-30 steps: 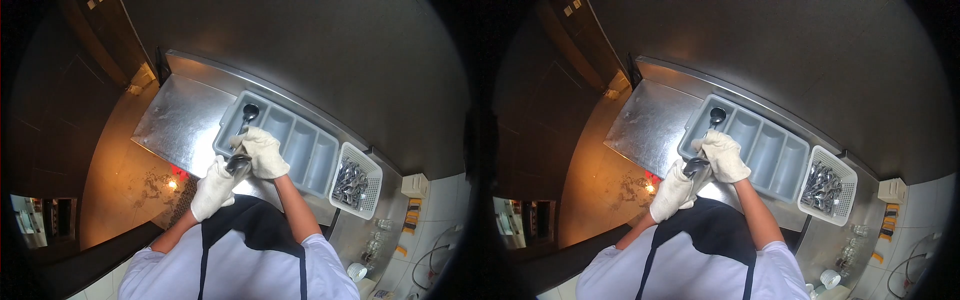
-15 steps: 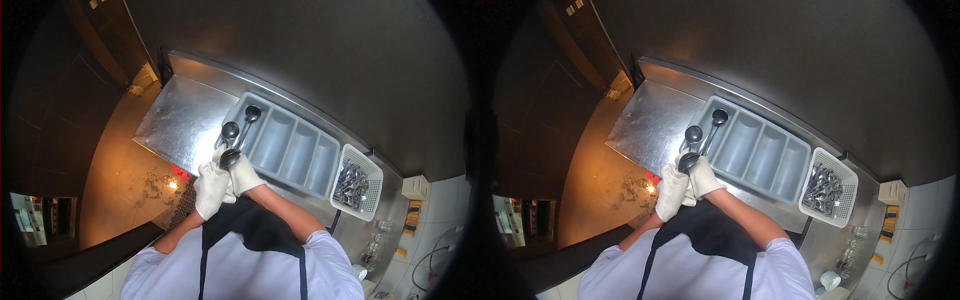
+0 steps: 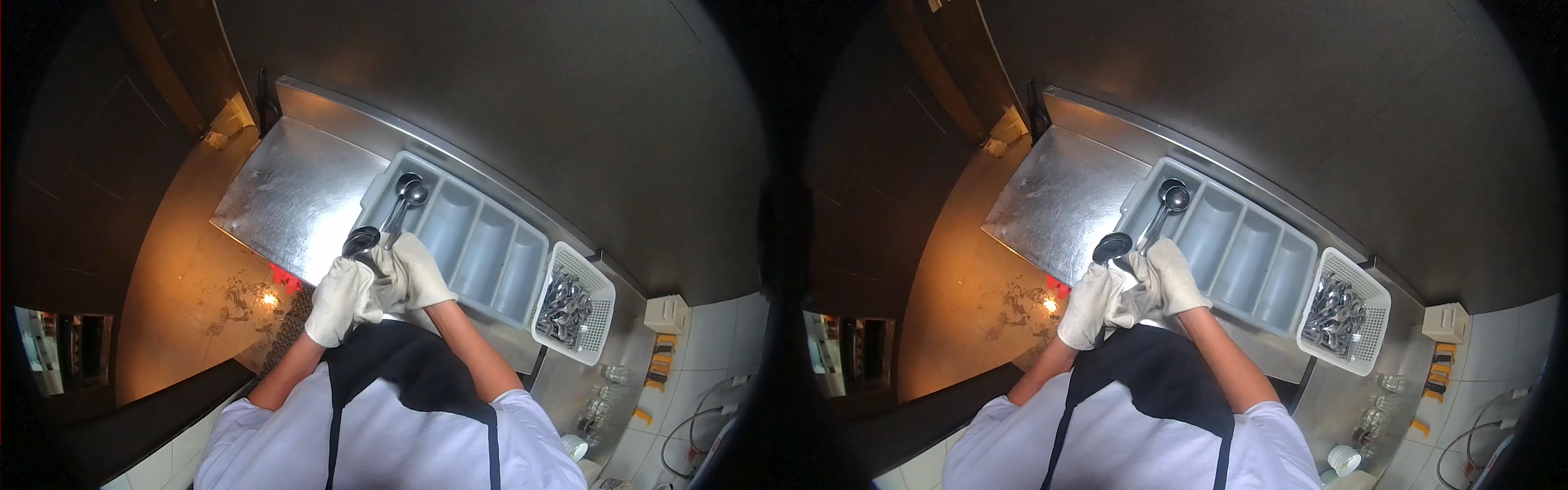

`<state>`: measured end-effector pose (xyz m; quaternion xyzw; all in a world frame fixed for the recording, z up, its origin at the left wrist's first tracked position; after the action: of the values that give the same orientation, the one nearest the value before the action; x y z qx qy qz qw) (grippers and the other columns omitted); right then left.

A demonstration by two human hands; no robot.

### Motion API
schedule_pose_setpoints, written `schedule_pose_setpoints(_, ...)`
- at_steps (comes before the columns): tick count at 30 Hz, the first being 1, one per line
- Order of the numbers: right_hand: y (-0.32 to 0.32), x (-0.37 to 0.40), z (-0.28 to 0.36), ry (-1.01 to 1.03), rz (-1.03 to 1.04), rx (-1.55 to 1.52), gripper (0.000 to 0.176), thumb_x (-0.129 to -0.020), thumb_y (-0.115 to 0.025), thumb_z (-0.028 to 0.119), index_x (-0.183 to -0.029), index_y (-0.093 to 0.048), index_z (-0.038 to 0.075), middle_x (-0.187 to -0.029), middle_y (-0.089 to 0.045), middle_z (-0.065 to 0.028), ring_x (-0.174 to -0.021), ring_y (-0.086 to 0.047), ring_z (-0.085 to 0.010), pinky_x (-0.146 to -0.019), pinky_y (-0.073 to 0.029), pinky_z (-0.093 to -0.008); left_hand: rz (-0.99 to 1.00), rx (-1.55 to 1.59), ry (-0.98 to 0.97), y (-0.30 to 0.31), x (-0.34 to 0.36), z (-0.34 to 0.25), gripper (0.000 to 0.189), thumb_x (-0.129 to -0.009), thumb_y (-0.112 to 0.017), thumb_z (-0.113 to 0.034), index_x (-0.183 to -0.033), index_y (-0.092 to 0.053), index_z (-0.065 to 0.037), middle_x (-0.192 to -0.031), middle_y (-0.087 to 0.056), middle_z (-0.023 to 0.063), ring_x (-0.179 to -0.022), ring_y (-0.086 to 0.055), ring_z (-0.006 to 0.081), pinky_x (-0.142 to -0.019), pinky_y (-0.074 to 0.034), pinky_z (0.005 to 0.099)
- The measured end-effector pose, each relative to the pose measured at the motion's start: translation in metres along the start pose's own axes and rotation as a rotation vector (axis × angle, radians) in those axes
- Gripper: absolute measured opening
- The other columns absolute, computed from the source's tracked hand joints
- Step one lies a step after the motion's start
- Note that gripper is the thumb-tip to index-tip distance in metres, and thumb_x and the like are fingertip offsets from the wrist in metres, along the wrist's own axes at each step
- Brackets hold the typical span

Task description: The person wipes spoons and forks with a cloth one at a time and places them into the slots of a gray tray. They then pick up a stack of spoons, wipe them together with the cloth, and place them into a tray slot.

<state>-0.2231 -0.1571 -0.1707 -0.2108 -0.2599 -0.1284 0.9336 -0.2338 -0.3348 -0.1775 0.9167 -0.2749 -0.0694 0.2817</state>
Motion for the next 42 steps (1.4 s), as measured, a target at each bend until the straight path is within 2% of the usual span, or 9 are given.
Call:
schedule_pose_setpoints(8,-0.005,0.049,0.047,0.632,-0.172,1.138,0.034,-0.100,-0.052,0.029,-0.093,-0.067,-0.001,-0.093,-0.067,-0.0152,-0.077,-0.063,-0.0253,-0.070,-0.050,-0.0435,-0.153,0.005,-0.233,0.012,-0.006,-0.041,0.014,-0.081,-0.062,-0.015,-0.073,-0.058,-0.004,-0.067,-0.058,0.0168,-0.062,-0.065,0.0316,-0.053,-0.050,0.0399)
schedule_pose_setpoints(14,0.045,0.049,0.064,0.551,-0.353,0.005,0.046,-0.108,-0.045,0.046,-0.098,-0.062,0.004,-0.089,-0.066,-0.0103,-0.070,-0.062,-0.0193,-0.062,-0.052,-0.0356,-0.139,1.079,0.421,0.016,-0.015,-0.049,0.032,-0.096,-0.047,-0.010,-0.065,-0.041,-0.014,-0.061,-0.038,-0.0030,-0.051,-0.041,0.0085,-0.044,-0.037,0.0279)
schedule_pose_setpoints(18,0.028,0.099,0.134,0.639,-0.389,-0.480,0.047,-0.109,-0.040,0.049,-0.098,-0.061,0.008,-0.079,-0.061,-0.0060,-0.050,-0.046,-0.0115,-0.044,-0.040,-0.0228,-0.339,1.303,0.529,0.020,-0.015,-0.039,0.032,-0.098,-0.046,-0.011,-0.067,-0.039,-0.015,-0.065,-0.035,-0.0060,-0.051,-0.036,0.0040,-0.042,-0.031,0.0256)
schedule_pose_setpoints(21,0.035,0.096,0.169,0.599,-1.027,1.145,0.032,-0.096,-0.057,0.039,-0.091,-0.060,0.008,-0.074,-0.057,-0.0100,-0.054,-0.051,-0.0222,-0.049,-0.041,-0.0348,-0.247,1.340,0.463,0.014,-0.014,-0.012,0.030,-0.107,-0.043,-0.026,-0.083,-0.054,-0.011,-0.072,-0.044,-0.0031,-0.062,-0.051,0.0073,-0.049,-0.041,0.0272)
schedule_pose_setpoints(25,0.029,0.016,0.141,1.237,-0.822,1.768,0.013,-0.073,-0.066,0.014,-0.084,-0.063,0.007,-0.080,-0.062,-0.0162,-0.078,-0.063,-0.0334,-0.069,-0.047,-0.0426,-0.334,1.278,0.498,-0.003,-0.031,0.006,0.025,-0.103,-0.045,-0.021,-0.079,-0.047,-0.015,-0.063,-0.039,-0.0019,-0.044,-0.039,0.0089,-0.039,-0.028,0.0299)
schedule_pose_setpoints(27,0.023,-0.061,0.124,0.918,-0.637,2.135,0.012,-0.078,-0.064,0.015,-0.087,-0.066,0.007,-0.086,-0.066,-0.0166,-0.083,-0.067,-0.0324,-0.074,-0.050,-0.0420,-0.257,1.330,0.538,0.001,-0.032,-0.028,0.026,-0.102,-0.045,-0.021,-0.077,-0.045,-0.015,-0.063,-0.040,-0.0012,-0.042,-0.037,0.0101,-0.038,-0.027,0.0299)
schedule_pose_setpoints(34,0.021,-0.165,0.072,0.448,-0.336,1.978,0.016,-0.084,-0.063,0.011,-0.088,-0.077,0.005,-0.089,-0.075,-0.0219,-0.085,-0.075,-0.0359,-0.073,-0.059,-0.0431,-0.208,1.270,0.332,-0.005,-0.052,-0.045,0.028,-0.101,-0.042,-0.012,-0.073,-0.043,-0.012,-0.061,-0.042,-0.0011,-0.041,-0.034,0.0086,-0.035,-0.026,0.0269)
schedule_pose_setpoints(39,0.036,-0.165,0.078,0.573,-0.519,1.684,0.025,-0.083,-0.065,0.014,-0.105,-0.072,0.003,-0.084,-0.073,-0.0218,-0.081,-0.072,-0.0414,-0.071,-0.057,-0.0510,-0.275,1.288,0.429,-0.007,-0.052,-0.016,0.022,-0.103,-0.043,-0.023,-0.084,-0.049,-0.012,-0.063,-0.044,0.0025,-0.053,-0.051,0.0136,-0.041,-0.035,0.0313)
schedule_pose_setpoints(42,0.025,-0.112,0.103,0.780,-0.603,1.356,0.022,-0.085,-0.068,0.016,-0.106,-0.070,0.009,-0.087,-0.075,-0.0187,-0.082,-0.073,-0.0396,-0.072,-0.056,-0.0492,-0.198,1.217,0.349,-0.042,-0.065,0.063,0.030,-0.101,-0.043,-0.020,-0.071,-0.039,-0.017,-0.057,-0.030,-0.0009,-0.045,-0.036,0.0107,-0.039,-0.023,0.0302)
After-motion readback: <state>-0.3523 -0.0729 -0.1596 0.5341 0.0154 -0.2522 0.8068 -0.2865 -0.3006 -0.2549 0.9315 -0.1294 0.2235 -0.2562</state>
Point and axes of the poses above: each hand's wrist, its own x-axis away from the middle knuckle, its own y-axis out of the back of the hand, z = x × y, the point moved 6 cm from there along -x, towards the middle knuckle
